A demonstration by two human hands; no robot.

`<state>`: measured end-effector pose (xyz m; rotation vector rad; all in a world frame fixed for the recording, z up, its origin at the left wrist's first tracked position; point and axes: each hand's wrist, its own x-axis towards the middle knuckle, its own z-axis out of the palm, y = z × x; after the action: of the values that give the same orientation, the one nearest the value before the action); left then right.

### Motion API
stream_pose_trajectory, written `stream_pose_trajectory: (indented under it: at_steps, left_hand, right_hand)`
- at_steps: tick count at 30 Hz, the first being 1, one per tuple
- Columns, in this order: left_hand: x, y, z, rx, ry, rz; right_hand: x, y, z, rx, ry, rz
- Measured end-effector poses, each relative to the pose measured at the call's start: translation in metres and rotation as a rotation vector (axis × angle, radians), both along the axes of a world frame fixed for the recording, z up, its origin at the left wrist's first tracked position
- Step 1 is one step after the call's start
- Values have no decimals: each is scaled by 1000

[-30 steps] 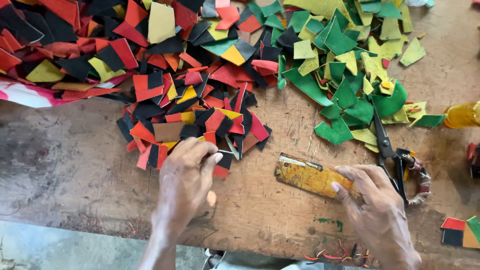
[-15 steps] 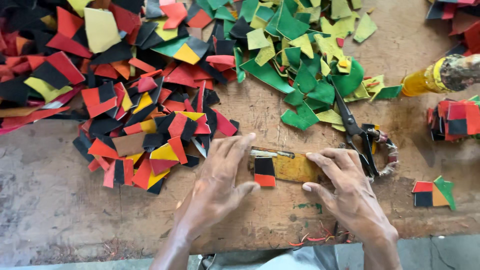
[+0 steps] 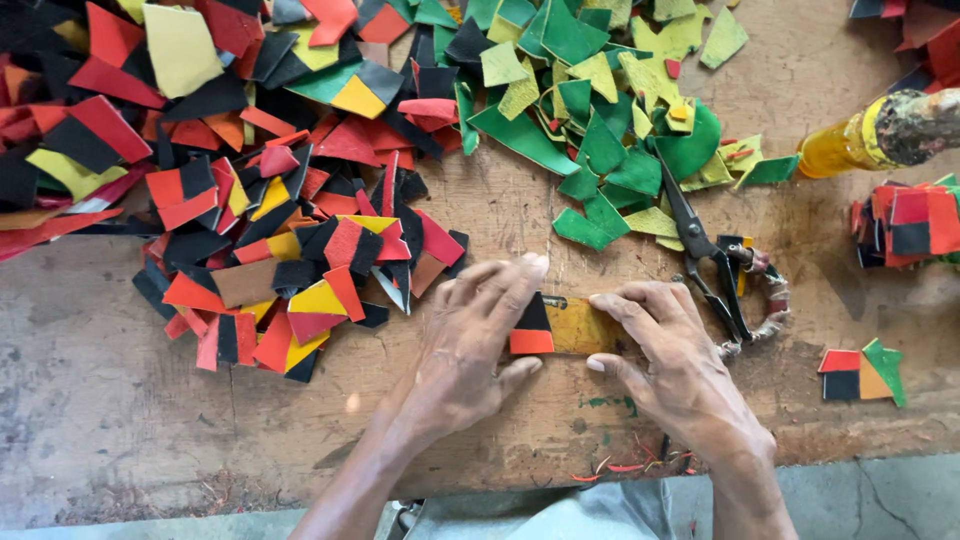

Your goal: The person cuts small multicolored foam pieces with scissors at a wooden workbench, then picks pieces from piles of red, green, yellow and black scraps and aligns and stacks them into small layered piles, occasionally trimming edges off pieces before adding them to the stacks.

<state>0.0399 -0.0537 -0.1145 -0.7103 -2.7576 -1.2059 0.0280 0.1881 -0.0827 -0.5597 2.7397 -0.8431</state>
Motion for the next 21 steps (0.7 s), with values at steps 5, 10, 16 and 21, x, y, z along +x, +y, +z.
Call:
stream_pose_trajectory:
  at_steps: [5, 10, 16, 21]
  left_hand:
    - [0, 1, -1, 127, -151, 27]
    - [-7, 14, -4, 132, -122, -13]
    - [-13, 25, -4, 155, -177, -30]
    - [-18, 24, -4, 138, -246, -19]
  right_hand:
    - [-4, 6, -3, -25, 2, 1]
    - [-9, 7, -6, -21, -27, -17]
    - [-9, 12, -9, -223, -108, -116]
    - [-11, 4, -22, -139, 94, -57]
